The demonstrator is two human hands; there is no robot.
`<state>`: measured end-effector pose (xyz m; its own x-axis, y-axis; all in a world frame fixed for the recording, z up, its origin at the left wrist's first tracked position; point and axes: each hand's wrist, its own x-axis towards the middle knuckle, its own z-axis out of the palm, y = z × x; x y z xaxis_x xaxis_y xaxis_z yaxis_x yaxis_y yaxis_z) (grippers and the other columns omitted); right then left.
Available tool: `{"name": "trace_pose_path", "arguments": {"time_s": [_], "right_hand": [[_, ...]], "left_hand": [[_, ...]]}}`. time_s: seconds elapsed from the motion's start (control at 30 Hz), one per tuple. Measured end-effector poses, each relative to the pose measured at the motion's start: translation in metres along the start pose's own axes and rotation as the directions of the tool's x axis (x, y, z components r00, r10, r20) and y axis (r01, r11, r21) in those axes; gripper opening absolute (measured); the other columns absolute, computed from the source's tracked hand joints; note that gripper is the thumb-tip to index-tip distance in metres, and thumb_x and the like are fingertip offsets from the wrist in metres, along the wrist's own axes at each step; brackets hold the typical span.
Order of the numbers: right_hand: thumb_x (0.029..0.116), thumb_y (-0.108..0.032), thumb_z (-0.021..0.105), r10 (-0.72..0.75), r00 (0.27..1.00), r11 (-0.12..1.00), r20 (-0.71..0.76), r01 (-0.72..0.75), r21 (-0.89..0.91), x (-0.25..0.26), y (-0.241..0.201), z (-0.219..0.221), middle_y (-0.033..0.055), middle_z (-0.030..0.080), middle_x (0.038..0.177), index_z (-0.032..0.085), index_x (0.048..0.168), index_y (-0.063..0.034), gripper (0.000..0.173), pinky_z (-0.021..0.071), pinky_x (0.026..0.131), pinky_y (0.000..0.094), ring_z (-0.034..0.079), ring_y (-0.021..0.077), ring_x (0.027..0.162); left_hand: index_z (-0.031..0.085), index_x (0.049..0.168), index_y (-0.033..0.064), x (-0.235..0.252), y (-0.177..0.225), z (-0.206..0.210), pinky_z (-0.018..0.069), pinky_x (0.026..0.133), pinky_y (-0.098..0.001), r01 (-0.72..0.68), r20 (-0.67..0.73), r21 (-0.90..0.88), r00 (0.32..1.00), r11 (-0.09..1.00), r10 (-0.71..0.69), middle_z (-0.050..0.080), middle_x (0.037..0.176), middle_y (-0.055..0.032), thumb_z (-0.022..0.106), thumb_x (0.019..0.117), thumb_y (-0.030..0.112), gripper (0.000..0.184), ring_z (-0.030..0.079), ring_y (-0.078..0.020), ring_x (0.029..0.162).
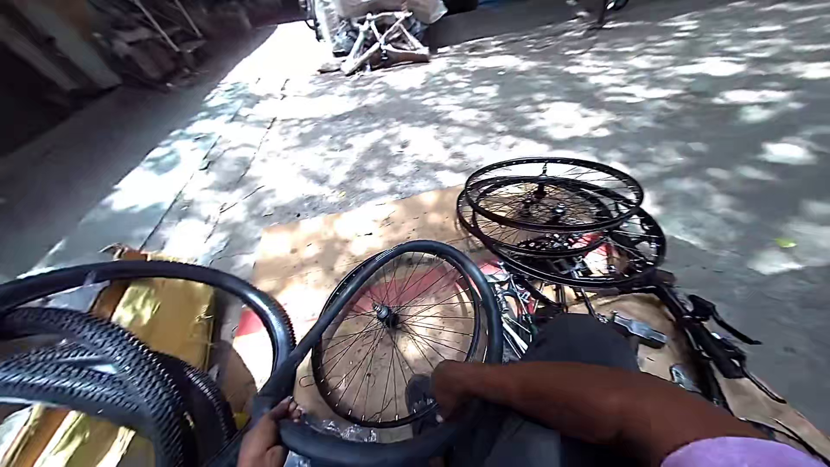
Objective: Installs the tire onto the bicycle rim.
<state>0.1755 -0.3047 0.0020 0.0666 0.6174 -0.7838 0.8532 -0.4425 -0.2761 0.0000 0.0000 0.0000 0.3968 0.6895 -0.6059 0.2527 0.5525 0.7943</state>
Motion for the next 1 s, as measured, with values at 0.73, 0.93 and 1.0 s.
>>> {"name": "trace_pose_path", "arguments": {"time_s": [0.73, 0.93, 1.0], "right_hand": [[0.0910, -0.071, 0.058, 0.333, 0.943, 0.911, 0.013, -0.325, 0.255, 0.033, 0.035, 0.009, 0.0175, 0.071, 0.097, 0.071, 0.089, -0.0034, 0.069, 0.0527, 0.080, 0.0586, 0.069, 0.0357, 0.097], [0.0931, -0.043, 0.067, 0.260, 0.965, 0.913, 0.012, -0.250, 0.322, 0.042, 0.021, 0.011, 0.0216, 0.070, 0.101, 0.071, 0.095, -0.0001, 0.043, 0.0532, 0.079, 0.0619, 0.068, 0.0405, 0.099], [0.0903, -0.033, 0.071, 0.282, 0.959, 0.898, 0.012, -0.269, 0.348, 0.038, 0.024, 0.013, 0.0219, 0.070, 0.102, 0.071, 0.096, 0.0008, 0.034, 0.0533, 0.078, 0.0609, 0.068, 0.0403, 0.099]], "left_hand": [[0.055, 0.122, -0.0035, 0.021, -0.078, 0.001, 0.0610, 0.071, -0.0386, 0.331, 0.004, -0.142, 0.942, 0.933, -0.334, 0.068, 0.100, -0.0196, 0.055, 0.1021, 0.007, 0.023, 0.070, -0.0267, 0.082], [0.054, 0.124, -0.0035, 0.036, -0.086, 0.000, 0.0611, 0.069, -0.0386, 0.322, -0.037, -0.133, 0.943, 0.937, -0.330, 0.069, 0.101, -0.0206, 0.054, 0.1029, 0.008, 0.024, 0.071, -0.0277, 0.080], [0.055, 0.121, -0.0026, 0.041, -0.087, 0.002, 0.0601, 0.064, -0.0368, 0.322, -0.051, -0.103, 0.943, 0.941, -0.329, 0.069, 0.097, -0.0191, 0.053, 0.1035, 0.009, 0.021, 0.069, -0.0254, 0.074]]}}
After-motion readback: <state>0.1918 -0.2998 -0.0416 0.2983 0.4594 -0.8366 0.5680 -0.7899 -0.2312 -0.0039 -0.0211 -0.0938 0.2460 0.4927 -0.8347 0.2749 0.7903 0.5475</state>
